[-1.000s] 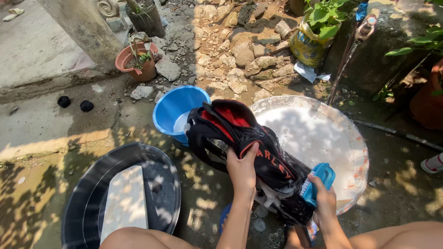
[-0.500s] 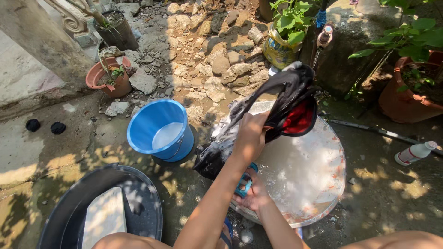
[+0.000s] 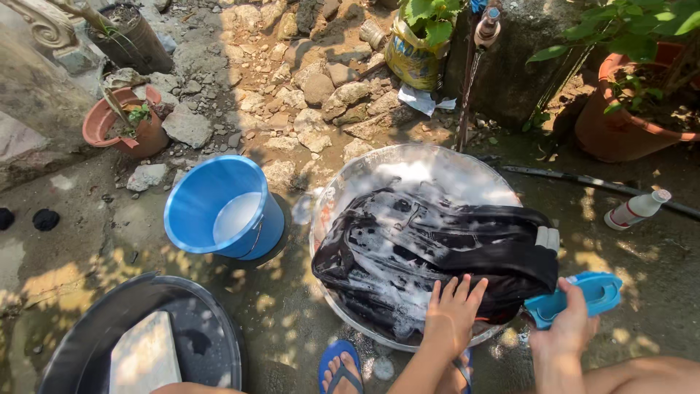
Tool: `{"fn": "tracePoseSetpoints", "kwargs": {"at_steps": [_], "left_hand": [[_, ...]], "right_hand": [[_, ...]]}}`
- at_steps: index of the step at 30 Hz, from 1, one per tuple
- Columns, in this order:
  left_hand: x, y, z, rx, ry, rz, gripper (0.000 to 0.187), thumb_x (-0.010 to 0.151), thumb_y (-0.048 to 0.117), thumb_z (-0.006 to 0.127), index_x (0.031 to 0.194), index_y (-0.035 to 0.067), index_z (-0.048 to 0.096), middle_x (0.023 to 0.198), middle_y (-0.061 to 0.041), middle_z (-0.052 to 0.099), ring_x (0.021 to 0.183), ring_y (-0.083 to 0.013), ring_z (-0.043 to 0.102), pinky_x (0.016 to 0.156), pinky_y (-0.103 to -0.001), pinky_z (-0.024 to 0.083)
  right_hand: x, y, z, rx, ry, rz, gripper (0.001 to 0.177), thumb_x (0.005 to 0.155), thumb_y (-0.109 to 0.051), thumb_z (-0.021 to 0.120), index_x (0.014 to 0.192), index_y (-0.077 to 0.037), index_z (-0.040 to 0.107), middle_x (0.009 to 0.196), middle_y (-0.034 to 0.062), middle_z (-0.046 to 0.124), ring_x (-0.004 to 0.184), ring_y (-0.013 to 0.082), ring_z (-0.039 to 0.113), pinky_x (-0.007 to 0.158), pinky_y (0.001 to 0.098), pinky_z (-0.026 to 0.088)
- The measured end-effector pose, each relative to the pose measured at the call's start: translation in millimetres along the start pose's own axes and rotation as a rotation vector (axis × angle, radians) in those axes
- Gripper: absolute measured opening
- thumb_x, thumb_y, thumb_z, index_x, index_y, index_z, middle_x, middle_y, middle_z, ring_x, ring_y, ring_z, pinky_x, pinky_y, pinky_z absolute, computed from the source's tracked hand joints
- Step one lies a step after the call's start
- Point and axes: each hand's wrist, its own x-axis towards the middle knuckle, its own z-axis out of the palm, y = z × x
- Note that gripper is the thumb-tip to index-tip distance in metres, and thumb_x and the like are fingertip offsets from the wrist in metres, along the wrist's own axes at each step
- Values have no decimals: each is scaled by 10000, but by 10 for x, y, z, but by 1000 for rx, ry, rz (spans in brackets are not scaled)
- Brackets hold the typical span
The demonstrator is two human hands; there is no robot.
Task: The person washes a black and red backpack by hand using a brush and soapy water in a basin. They scrub the exterior and interior surfaces before rinsing the bag with water from a tap.
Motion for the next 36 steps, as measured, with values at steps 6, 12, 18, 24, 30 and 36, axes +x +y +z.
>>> {"fn": "tracePoseSetpoints", "kwargs": {"at_steps": [6, 12, 18, 24, 30, 36], "left_hand": [[270, -486, 292, -286, -473, -147, 1096, 778, 541, 813, 1618, 141, 232, 1697, -189, 101, 1590, -378, 31, 1206, -571, 12], [436, -1514, -185, 129, -141, -178, 878, 883, 641, 537, 1529, 58, 422, 1701, -158, 277, 1594, -311, 177, 1257, -639, 90], [479, -1801, -113, 232, -54, -236, 1046, 885, 715, 495, 1558, -38, 221, 1653, -249, 134, 1540, -420, 27, 1196, -654, -18], [563, -1951, 495, 338, 128, -205, 999, 933, 677, 449, 1579, -44, 202, 1673, -247, 124, 1559, -406, 51, 1208, -667, 8], [583, -2197, 1097, 350, 14, -238, 928, 953, 563, 489, 1574, -69, 212, 1661, -293, 94, 1542, -441, 13, 1175, -676, 11], [488, -2371, 1474, 349, -270, -118, 641, 1067, 405, 455, 1513, -54, 436, 1616, -274, 282, 1591, -415, 166, 1252, -713, 0]], "right_hand": [[-38, 614, -175, -778, -123, -454, 746, 767, -398, 832, 1307, -31, 470, 1189, 236, 630, 1080, 404, 649, 959, 533, 507], [97, 1072, 348, -1621, -360, -529, 884, 648, -622, 816, 1359, -177, 535, 1604, 392, 39, 1441, 628, -88, 1107, 735, -4], [97, 1233, 812, -1963, -549, -403, 779, 704, -637, 840, 1330, -248, 585, 1581, 499, -138, 1471, 607, -317, 1036, 820, -106], [293, 1266, 1165, -2162, -551, -249, 856, 695, -678, 854, 1379, -266, 544, 1574, 502, -155, 1455, 617, -317, 1017, 822, -91], [599, 1660, 1149, -2217, -528, -345, 444, 904, -276, 678, 1333, -223, 576, 1536, 557, -115, 1445, 689, -282, 945, 848, -118], [887, 1907, 963, -2120, -515, -688, 773, 786, -157, 665, 1530, -238, 474, 1500, 586, -145, 1424, 667, -301, 895, 820, -210]]}}
